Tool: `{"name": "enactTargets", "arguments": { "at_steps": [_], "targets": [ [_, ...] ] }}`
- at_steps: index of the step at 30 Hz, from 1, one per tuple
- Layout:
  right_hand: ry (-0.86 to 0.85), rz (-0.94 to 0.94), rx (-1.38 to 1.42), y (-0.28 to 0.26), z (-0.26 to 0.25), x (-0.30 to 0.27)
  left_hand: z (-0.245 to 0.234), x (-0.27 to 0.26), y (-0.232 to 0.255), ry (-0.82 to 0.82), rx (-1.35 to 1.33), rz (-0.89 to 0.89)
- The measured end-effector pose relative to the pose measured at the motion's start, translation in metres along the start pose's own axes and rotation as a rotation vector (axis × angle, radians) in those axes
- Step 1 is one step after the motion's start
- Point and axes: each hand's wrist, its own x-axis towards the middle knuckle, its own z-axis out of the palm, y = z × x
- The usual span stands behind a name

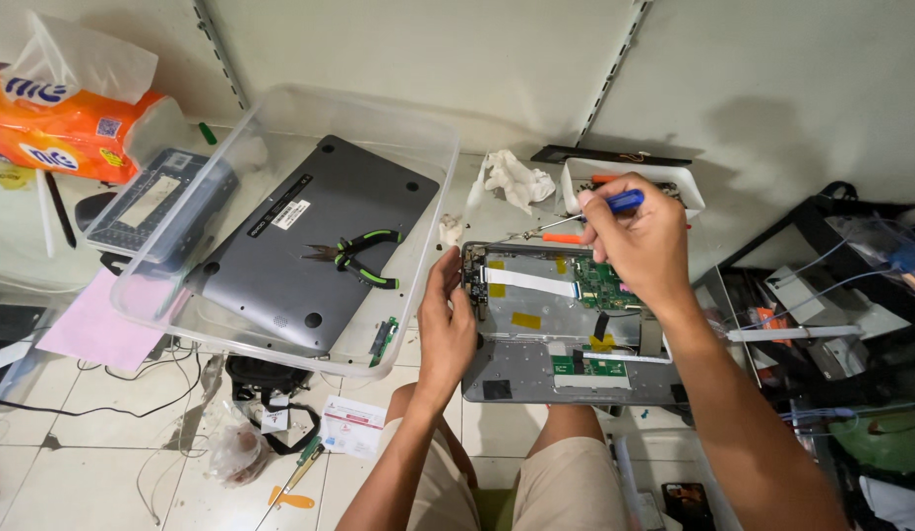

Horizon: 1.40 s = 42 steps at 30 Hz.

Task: The person uses a screwdriver to remove screws from the back panel of a disassembled laptop. They then use their hands to detach and remove a small internal component from the motherboard area.

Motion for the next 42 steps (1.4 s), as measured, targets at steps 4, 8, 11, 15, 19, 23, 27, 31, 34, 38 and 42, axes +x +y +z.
{"name": "enactTargets", "arguments": {
  "at_steps": [4,8,11,15,19,23,27,31,34,38,42],
  "targets": [
    [0.002,0.01,0.001,0.001,0.0,0.002,0.0,-0.001,0.004,0.001,-0.019,-0.001],
    [0.002,0.006,0.003,0.002,0.0,0.002,-0.001,-0.002,0.009,-0.003,-0.02,-0.007],
    [0.002,0.008,-0.001,0.004,0.002,0.002,-0.001,-0.002,0.009,-0.01,-0.02,-0.02],
    [0.0,0.013,0.006,0.008,0.004,0.003,-0.001,-0.002,0.008,-0.01,-0.013,-0.015],
    [-0.003,0.02,0.003,0.01,0.003,0.004,0.0,-0.001,0.004,-0.006,-0.026,-0.013],
    [-0.017,0.024,-0.007,0.009,0.004,0.006,-0.001,-0.001,0.005,-0.015,-0.023,-0.014],
    [-0.027,0.027,-0.006,0.007,0.003,0.007,0.0,-0.002,0.003,-0.01,-0.021,-0.004],
    [-0.031,0.018,-0.007,0.005,0.005,0.008,-0.002,-0.003,0.004,-0.015,-0.008,0.001],
    [-0.05,0.02,-0.014,0.001,0.005,0.009,-0.001,-0.003,0.004,-0.018,-0.01,-0.015],
    [-0.129,-0.005,-0.074,-0.01,0.006,0.02,-0.002,-0.003,0.006,-0.026,-0.011,-0.009],
    [-0.291,-0.1,-0.143,-0.028,0.011,0.044,-0.002,-0.003,0.009,-0.036,-0.006,-0.025]
  ]
}}
